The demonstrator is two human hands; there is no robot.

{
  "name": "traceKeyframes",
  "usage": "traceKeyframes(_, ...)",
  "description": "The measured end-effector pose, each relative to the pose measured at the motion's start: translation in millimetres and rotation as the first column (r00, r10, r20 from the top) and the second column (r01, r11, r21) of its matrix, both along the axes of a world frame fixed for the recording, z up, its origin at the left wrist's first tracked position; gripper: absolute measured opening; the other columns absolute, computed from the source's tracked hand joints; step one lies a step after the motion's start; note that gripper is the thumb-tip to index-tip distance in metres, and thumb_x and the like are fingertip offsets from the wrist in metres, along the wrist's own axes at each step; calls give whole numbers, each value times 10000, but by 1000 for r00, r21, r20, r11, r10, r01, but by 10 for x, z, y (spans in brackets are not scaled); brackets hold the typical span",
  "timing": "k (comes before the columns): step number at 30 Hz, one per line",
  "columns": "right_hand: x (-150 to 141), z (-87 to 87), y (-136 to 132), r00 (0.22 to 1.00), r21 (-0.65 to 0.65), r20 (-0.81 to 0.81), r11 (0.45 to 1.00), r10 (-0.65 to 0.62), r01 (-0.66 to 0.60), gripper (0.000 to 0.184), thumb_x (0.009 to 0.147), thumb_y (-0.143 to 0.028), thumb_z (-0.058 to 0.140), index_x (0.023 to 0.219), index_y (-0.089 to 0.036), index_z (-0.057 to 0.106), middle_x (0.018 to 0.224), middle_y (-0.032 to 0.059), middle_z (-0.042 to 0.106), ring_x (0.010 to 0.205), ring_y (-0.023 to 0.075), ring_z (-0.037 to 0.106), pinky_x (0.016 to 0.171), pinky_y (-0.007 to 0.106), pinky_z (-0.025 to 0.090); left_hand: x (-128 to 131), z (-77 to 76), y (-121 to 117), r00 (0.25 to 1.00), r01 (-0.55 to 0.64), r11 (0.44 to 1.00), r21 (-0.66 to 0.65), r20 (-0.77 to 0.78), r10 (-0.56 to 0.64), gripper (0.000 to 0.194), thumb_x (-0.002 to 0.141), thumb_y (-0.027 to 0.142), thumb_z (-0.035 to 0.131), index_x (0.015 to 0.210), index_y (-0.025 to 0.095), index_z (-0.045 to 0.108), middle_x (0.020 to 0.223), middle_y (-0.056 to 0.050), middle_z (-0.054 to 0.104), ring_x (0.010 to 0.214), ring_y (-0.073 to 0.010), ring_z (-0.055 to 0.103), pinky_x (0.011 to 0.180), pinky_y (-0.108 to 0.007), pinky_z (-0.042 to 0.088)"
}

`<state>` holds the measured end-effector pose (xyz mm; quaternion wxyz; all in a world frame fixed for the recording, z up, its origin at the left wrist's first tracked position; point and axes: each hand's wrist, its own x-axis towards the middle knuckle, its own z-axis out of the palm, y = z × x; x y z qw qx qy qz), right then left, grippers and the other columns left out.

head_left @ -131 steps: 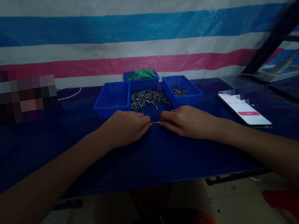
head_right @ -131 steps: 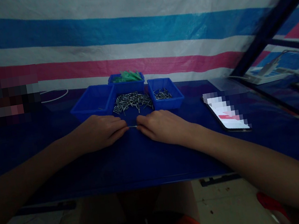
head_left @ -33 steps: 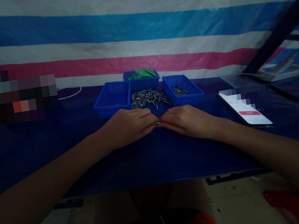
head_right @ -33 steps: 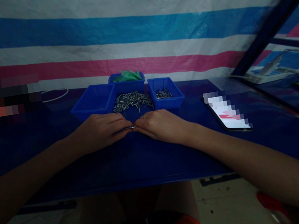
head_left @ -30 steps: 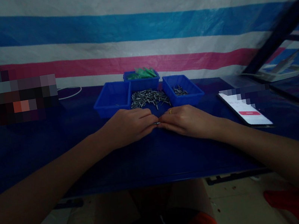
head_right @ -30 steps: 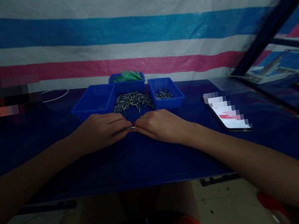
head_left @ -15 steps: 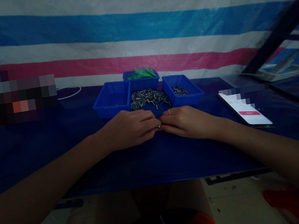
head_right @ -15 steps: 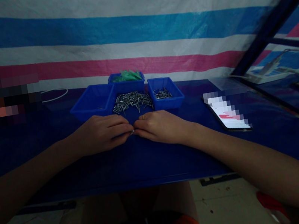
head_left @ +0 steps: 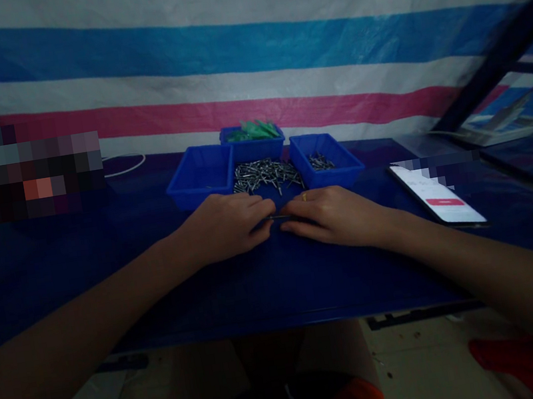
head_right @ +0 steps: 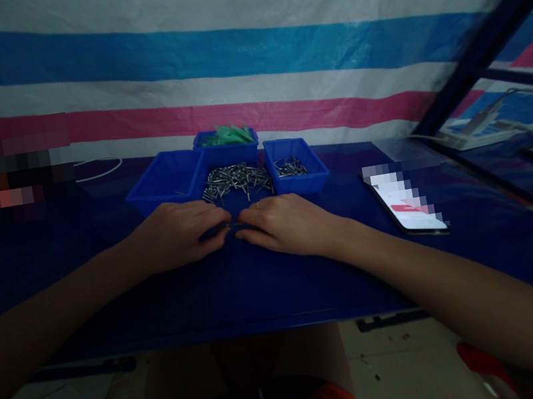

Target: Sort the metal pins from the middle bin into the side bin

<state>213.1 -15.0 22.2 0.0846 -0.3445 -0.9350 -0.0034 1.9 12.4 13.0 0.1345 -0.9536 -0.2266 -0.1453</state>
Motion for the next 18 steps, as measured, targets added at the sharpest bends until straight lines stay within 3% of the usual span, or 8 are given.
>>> traceKeyframes(11, 2, -2, 16, 997, 21, 34, 998, -65, 65, 279, 935, -295, 349, 843, -149, 568, 723, 32, 583, 621, 117, 517, 583, 240, 335, -2, 9, 7, 989, -127, 992, -18, -83, 125, 190, 870, 299, 433, 829, 178, 572, 760, -6, 627, 700, -140, 607, 537, -236, 342)
traceKeyframes(18, 4, -1, 34, 992, 3, 50, 994, -113, 113, 279, 934, -297, 343, 831, -155, 559, 722, 23, 568, 615, 109, 502, 586, 244, 332, -12, 13, -9, 990, -128, 992, -15, -67, 126, 224, 886, 299, 398, 832, 176, 579, 763, -8, 631, 701, -137, 607, 545, -240, 346)
